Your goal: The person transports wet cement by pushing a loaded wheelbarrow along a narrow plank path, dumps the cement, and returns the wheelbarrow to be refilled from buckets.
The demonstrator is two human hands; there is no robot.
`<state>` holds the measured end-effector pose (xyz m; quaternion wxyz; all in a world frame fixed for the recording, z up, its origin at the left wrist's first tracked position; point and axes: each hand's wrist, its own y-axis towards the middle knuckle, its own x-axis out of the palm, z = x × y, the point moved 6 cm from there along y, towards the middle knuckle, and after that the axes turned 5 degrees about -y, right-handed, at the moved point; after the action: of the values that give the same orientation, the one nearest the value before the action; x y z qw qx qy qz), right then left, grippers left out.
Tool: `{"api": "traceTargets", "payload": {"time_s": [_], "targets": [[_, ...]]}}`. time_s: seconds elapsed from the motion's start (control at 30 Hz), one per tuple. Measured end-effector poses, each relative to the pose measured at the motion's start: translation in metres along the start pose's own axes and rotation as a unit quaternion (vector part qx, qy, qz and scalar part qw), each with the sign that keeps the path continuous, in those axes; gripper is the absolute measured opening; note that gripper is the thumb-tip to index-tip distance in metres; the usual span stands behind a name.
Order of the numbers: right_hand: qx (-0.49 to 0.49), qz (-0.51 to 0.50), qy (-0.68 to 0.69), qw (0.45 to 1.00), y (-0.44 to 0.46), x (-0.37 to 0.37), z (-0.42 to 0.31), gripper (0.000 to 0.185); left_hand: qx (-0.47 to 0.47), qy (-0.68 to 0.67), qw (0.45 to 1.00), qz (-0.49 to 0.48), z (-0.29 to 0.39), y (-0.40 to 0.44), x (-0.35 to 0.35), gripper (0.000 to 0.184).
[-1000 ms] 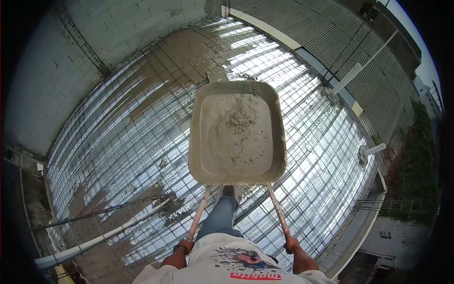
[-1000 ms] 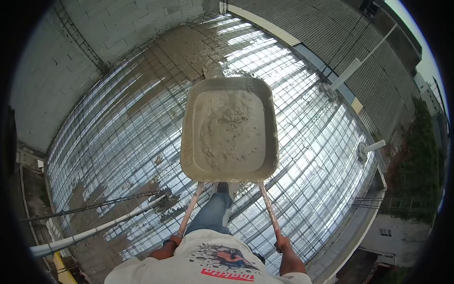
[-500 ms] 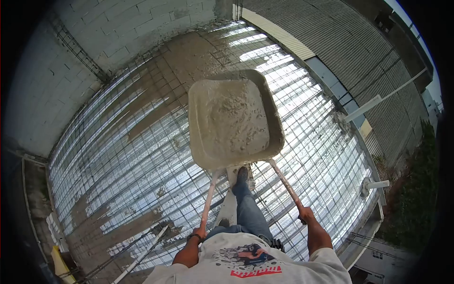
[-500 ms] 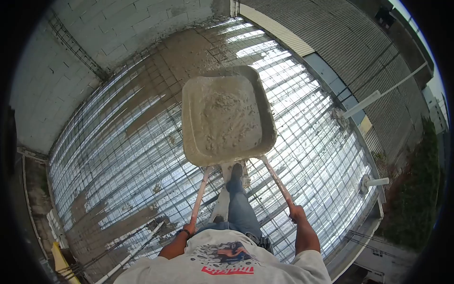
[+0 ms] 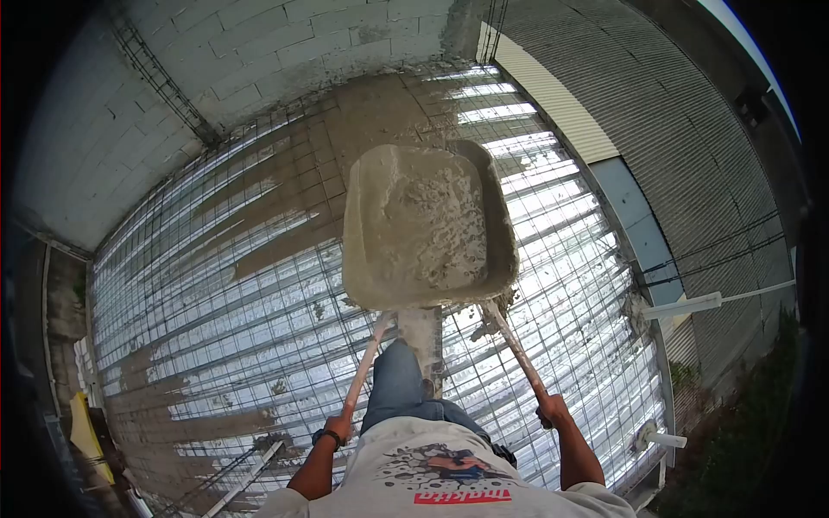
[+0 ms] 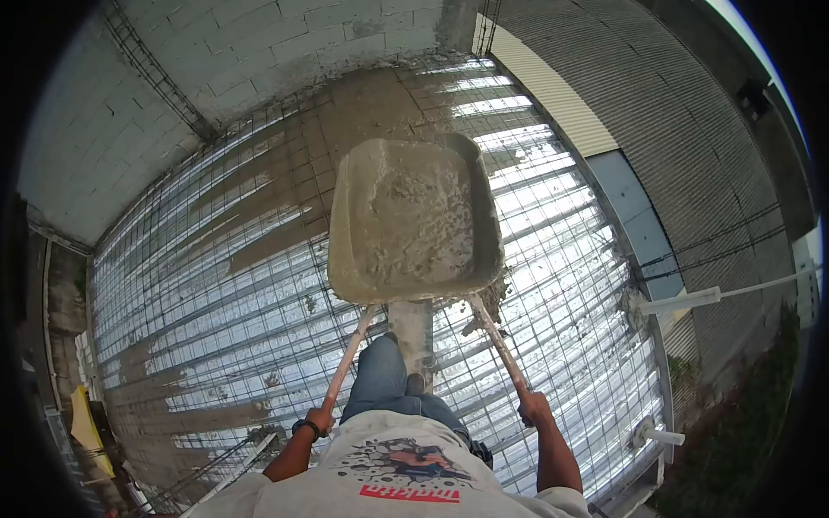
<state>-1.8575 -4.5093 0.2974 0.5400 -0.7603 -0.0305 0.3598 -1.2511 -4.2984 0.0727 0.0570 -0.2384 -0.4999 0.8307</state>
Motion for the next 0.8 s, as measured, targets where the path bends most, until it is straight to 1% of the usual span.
{"api": "traceTargets", "payload": {"time_s": [0.03,0.1,0.13,0.17,0.2,0.23,0.3,0.33,0.37,0.43,0.47,0.5,0.53,0.57,0.6,0.63,0.7,0.73,0.8], "targets": [[0.004,-0.004,0.004,1.0,-0.002,-0.014,-0.025,0.082,0.018,0.052,0.998,-0.008,0.022,0.0,-0.013,0.057],[0.005,-0.013,-0.003,1.0,0.0,-0.042,-0.083,0.078,0.022,0.061,0.998,-0.007,0.063,0.006,-0.037,0.058],[-0.007,-0.013,-0.023,1.0,0.014,-0.056,-0.103,0.077,0.004,0.021,1.0,0.003,0.094,-0.001,-0.053,0.057],[-0.022,-0.011,-0.038,0.999,0.029,-0.067,-0.128,0.075,-0.056,-0.027,0.998,0.026,0.144,-0.021,-0.083,0.057],[-0.035,-0.01,-0.04,0.999,0.004,-0.083,-0.175,0.071,-0.113,-0.078,0.989,0.055,0.197,-0.043,-0.114,0.069],[-0.02,-0.004,-0.044,0.999,-0.018,-0.093,-0.214,0.065,-0.092,-0.068,0.991,0.066,0.225,-0.046,-0.139,0.072],[-0.108,0.031,-0.115,0.987,-0.03,-0.129,-0.283,0.06,-0.065,-0.053,0.992,0.095,0.264,-0.051,-0.169,0.082],[-0.091,0.028,-0.124,0.988,-0.043,-0.145,-0.315,0.056,-0.061,-0.075,0.991,0.092,0.276,-0.047,-0.183,0.075],[-0.125,0.029,-0.149,0.981,-0.032,-0.162,-0.34,0.046,-0.052,-0.097,0.99,0.094,0.29,-0.045,-0.204,0.072],[-0.146,0.023,-0.145,0.978,-0.067,-0.188,-0.403,0.042,-0.036,-0.127,0.988,0.078,0.364,-0.092,-0.256,0.065],[-0.152,0.052,-0.201,0.966,-0.091,-0.199,-0.434,0.042,-0.042,-0.175,0.98,0.084,0.38,-0.102,-0.273,0.053],[-0.16,0.082,-0.256,0.95,-0.112,-0.208,-0.465,0.042,-0.029,-0.18,0.979,0.089,0.396,-0.111,-0.289,0.05],[-0.171,0.089,-0.301,0.934,-0.126,-0.215,-0.49,0.037,-0.015,-0.188,0.978,0.094,0.411,-0.12,-0.304,0.047],[-0.195,0.109,-0.325,0.919,-0.13,-0.225,-0.505,0.038,0.004,-0.196,0.976,0.098,0.43,-0.126,-0.318,0.045],[-0.244,0.143,-0.359,0.89,-0.123,-0.238,-0.514,0.039,0.0,-0.226,0.969,0.098,0.455,-0.14,-0.335,0.044],[-0.292,0.173,-0.393,0.855,-0.117,-0.247,-0.523,0.04,0.025,-0.264,0.958,0.107,0.471,-0.147,-0.35,0.045],[-0.194,0.114,-0.272,0.936,-0.158,-0.259,-0.568,0.043,0.075,-0.331,0.932,0.128,0.495,-0.159,-0.383,0.05],[-0.244,0.119,-0.229,0.935,-0.171,-0.269,-0.589,0.045,0.092,-0.367,0.917,0.126,0.511,-0.168,-0.401,0.052],[-0.357,0.141,-0.131,0.914,-0.17,-0.298,-0.615,0.044,0.132,-0.435,0.883,0.119,0.545,-0.178,-0.438,0.057]]}}
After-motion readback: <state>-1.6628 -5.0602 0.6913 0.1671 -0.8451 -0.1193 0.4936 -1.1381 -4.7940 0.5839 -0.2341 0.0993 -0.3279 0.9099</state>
